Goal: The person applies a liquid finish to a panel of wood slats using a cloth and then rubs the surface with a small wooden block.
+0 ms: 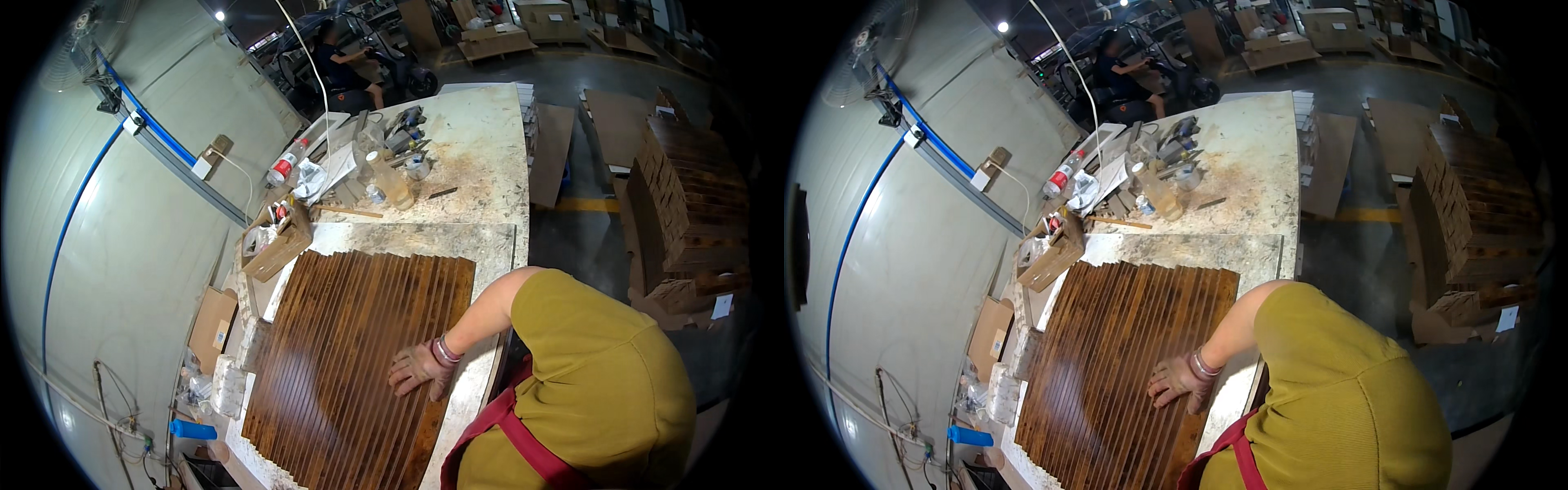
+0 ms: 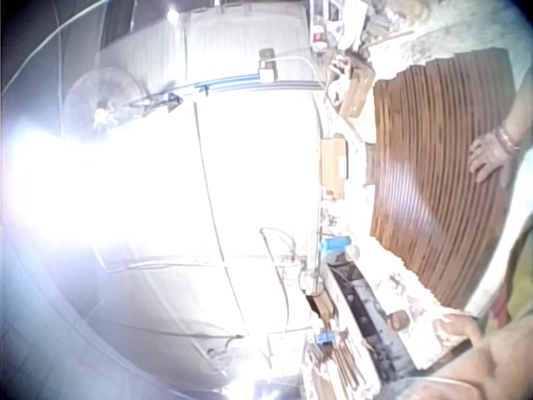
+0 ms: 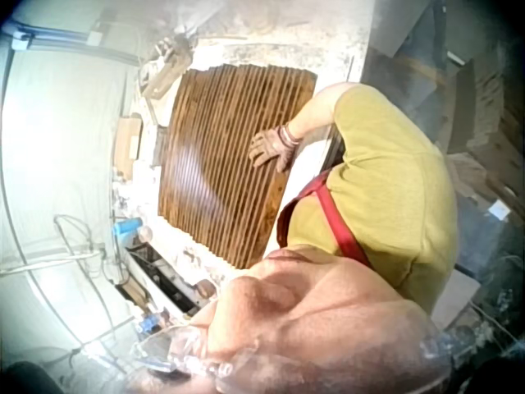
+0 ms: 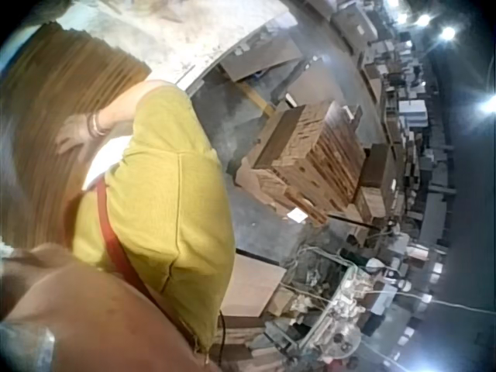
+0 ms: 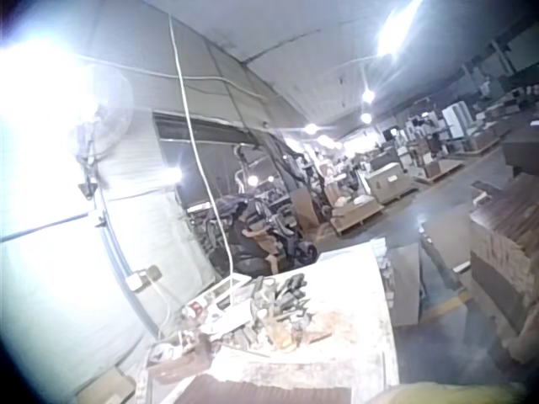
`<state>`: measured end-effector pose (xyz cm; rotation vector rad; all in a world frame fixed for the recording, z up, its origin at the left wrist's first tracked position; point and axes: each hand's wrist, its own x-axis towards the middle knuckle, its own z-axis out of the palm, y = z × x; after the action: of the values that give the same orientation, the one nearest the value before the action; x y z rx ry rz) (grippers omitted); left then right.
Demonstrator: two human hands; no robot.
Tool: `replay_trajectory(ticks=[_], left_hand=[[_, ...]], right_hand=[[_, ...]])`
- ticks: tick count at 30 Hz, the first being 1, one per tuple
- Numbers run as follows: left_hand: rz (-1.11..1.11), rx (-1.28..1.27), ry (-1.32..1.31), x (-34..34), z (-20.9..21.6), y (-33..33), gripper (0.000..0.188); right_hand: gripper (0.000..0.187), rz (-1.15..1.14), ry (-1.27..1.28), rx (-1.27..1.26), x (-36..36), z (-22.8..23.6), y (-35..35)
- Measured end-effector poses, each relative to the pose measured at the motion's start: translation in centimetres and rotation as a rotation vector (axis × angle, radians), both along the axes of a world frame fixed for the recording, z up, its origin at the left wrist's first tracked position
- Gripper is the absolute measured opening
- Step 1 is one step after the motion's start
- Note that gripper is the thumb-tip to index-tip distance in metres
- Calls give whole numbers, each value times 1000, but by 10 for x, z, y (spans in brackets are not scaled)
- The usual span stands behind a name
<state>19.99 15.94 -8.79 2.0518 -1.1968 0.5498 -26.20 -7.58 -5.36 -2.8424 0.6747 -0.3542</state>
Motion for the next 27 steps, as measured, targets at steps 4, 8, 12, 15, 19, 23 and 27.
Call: replay_trajectory(ticks=[4,8,12,15,19,23,27], left_hand=[[21,3,17,2,-3,3,42],[37,-4,37,-8,8,-1,42],[48,-21,57,-28,28,-3,43],[57,-34,66,-16,16,-1,43],[73,-46,78,-4,7,3,43],[71,-56,102,-24,21,0,44],[80,-64,118,-24,19,-1,44]], right_hand=[[92,5,-5,10,-1,2,1],[93,-3,24,13,-2,10,4],[93,-2,71,15,-3,12,2],[92,-2,77,18,-1,12,2],[89,11,60,24,1,18,4],[88,-1,15,-6,-3,12,6],[86,-9,-52,-53,-1,-2,2]])
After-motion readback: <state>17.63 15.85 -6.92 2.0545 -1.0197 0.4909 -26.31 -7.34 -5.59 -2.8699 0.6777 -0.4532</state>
